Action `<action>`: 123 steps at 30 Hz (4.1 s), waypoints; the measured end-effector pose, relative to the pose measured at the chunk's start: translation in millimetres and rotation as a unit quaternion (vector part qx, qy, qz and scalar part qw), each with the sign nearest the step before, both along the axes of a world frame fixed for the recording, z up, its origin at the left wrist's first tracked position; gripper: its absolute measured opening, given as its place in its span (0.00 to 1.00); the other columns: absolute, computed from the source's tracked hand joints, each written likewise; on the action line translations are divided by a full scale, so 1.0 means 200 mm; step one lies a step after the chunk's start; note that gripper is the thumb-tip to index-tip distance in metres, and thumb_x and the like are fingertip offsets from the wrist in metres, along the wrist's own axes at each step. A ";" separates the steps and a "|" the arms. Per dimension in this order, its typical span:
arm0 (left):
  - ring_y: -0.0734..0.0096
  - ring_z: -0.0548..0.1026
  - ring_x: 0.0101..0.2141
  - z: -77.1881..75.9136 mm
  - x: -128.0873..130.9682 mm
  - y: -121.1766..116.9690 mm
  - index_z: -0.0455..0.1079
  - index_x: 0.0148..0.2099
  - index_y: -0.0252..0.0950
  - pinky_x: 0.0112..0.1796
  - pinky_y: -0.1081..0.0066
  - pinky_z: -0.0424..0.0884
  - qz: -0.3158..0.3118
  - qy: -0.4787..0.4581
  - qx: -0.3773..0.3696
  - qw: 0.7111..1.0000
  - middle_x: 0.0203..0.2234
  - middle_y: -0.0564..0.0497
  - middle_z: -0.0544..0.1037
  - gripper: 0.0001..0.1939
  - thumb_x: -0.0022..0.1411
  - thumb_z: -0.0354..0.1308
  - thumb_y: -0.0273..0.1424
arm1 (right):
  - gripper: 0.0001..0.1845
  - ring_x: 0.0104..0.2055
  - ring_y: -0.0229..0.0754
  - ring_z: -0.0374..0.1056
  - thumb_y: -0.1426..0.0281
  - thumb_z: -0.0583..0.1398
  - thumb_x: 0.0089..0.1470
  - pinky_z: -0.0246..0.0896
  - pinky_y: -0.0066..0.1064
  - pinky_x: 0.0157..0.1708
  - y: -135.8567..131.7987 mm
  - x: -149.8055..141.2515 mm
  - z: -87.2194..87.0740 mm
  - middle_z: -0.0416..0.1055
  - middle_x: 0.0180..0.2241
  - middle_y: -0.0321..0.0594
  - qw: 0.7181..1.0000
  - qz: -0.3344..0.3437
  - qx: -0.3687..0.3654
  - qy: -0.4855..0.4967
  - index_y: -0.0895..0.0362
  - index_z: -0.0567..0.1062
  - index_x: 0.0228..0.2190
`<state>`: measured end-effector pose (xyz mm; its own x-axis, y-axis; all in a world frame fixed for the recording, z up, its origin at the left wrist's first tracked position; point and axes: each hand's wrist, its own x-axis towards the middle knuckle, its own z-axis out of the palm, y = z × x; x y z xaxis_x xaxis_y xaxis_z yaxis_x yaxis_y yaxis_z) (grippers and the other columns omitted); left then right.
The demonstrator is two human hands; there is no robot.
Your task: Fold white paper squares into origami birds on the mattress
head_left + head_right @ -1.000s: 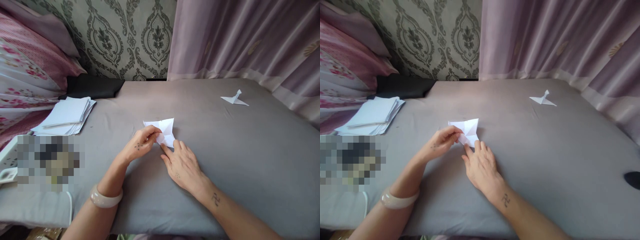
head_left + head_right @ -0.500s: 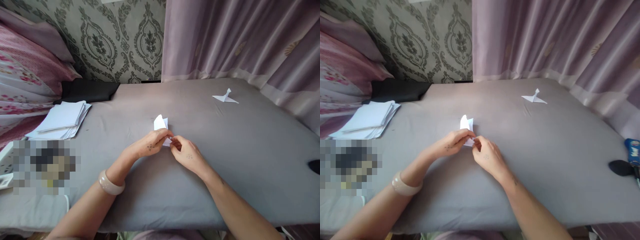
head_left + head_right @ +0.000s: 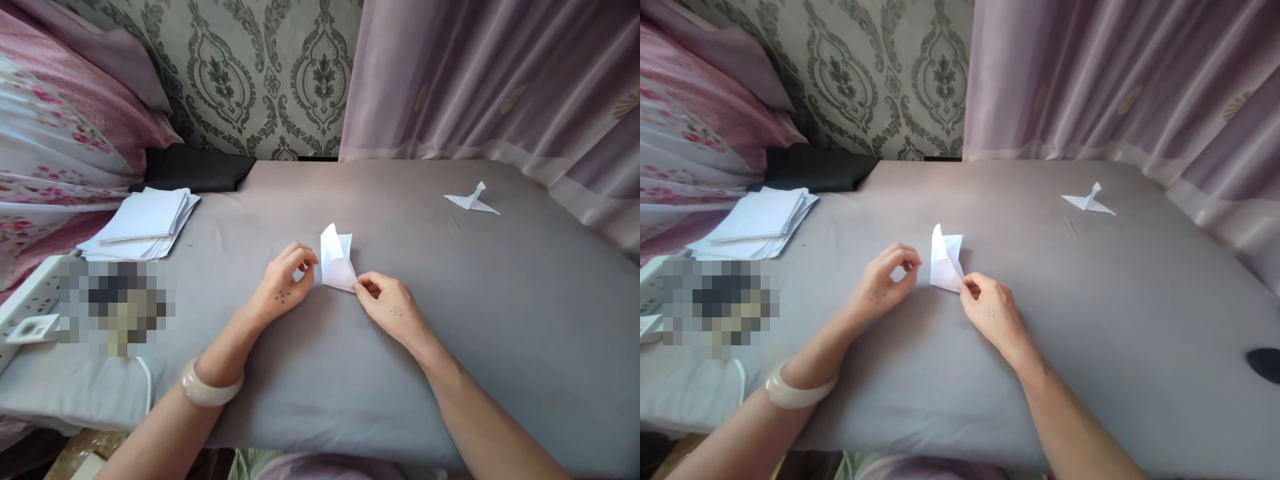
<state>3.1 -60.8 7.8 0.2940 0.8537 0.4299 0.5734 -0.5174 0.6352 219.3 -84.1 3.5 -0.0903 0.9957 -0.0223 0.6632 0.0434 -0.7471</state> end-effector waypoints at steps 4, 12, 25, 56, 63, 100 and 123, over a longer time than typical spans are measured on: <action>0.70 0.74 0.40 -0.08 0.00 -0.01 0.69 0.40 0.36 0.41 0.71 0.70 -0.086 0.054 -0.010 0.995 0.39 0.48 0.76 0.10 0.62 0.49 0.20 | 0.09 0.30 0.39 0.71 0.65 0.56 0.53 0.60 0.29 0.32 0.01 0.00 0.00 0.77 0.28 0.33 1.000 0.002 0.007 -0.008 0.52 0.76 0.29; 0.69 0.76 0.37 -0.15 0.01 0.00 0.72 0.40 0.34 0.39 0.70 0.73 -0.085 0.093 0.042 0.991 0.37 0.46 0.78 0.12 0.62 0.48 0.19 | 0.08 0.31 0.39 0.72 0.64 0.57 0.52 0.61 0.29 0.33 0.02 0.01 -0.02 0.77 0.29 0.32 1.000 0.009 -0.013 -0.002 0.51 0.75 0.27; 0.65 0.73 0.36 -0.09 0.02 -0.03 0.73 0.43 0.33 0.37 0.68 0.72 -0.080 0.243 0.048 0.966 0.31 0.47 0.76 0.13 0.62 0.48 0.23 | 0.10 0.31 0.40 0.71 0.63 0.58 0.51 0.61 0.29 0.31 0.09 0.07 -0.03 0.76 0.28 0.35 0.994 0.070 -0.070 0.051 0.54 0.76 0.27; 0.67 0.71 0.22 -0.04 0.17 -0.04 0.64 0.43 0.31 0.17 0.74 0.58 -0.124 0.508 0.202 0.828 0.22 0.49 0.71 0.10 0.63 0.45 0.18 | 0.07 0.37 0.39 0.75 0.71 0.59 0.54 0.70 0.32 0.41 0.02 0.11 -0.14 0.77 0.34 0.37 0.984 0.080 0.049 0.149 0.53 0.72 0.37; 0.68 0.70 0.21 -0.05 0.17 -0.04 0.64 0.43 0.31 0.16 0.73 0.57 -0.117 0.500 0.213 0.831 0.21 0.49 0.71 0.10 0.63 0.45 0.18 | 0.07 0.35 0.39 0.72 0.70 0.59 0.56 0.69 0.30 0.37 0.01 0.08 -0.12 0.77 0.35 0.38 0.980 0.101 0.152 0.074 0.53 0.77 0.35; 0.68 0.71 0.20 -0.06 0.18 -0.04 0.64 0.41 0.31 0.16 0.73 0.56 -0.118 0.484 0.230 0.836 0.21 0.49 0.72 0.09 0.64 0.44 0.19 | 0.12 0.36 0.39 0.70 0.74 0.54 0.60 0.67 0.30 0.36 -0.02 0.06 -0.12 0.70 0.42 0.43 0.959 0.110 0.252 -0.070 0.53 0.72 0.44; 0.66 0.71 0.20 -0.06 0.18 -0.04 0.63 0.41 0.31 0.16 0.70 0.55 -0.119 0.487 0.239 0.832 0.21 0.50 0.71 0.08 0.62 0.46 0.18 | 0.14 0.32 0.37 0.66 0.76 0.52 0.62 0.60 0.30 0.35 -0.01 0.08 -0.10 0.73 0.33 0.39 0.884 0.180 0.357 -0.242 0.57 0.77 0.37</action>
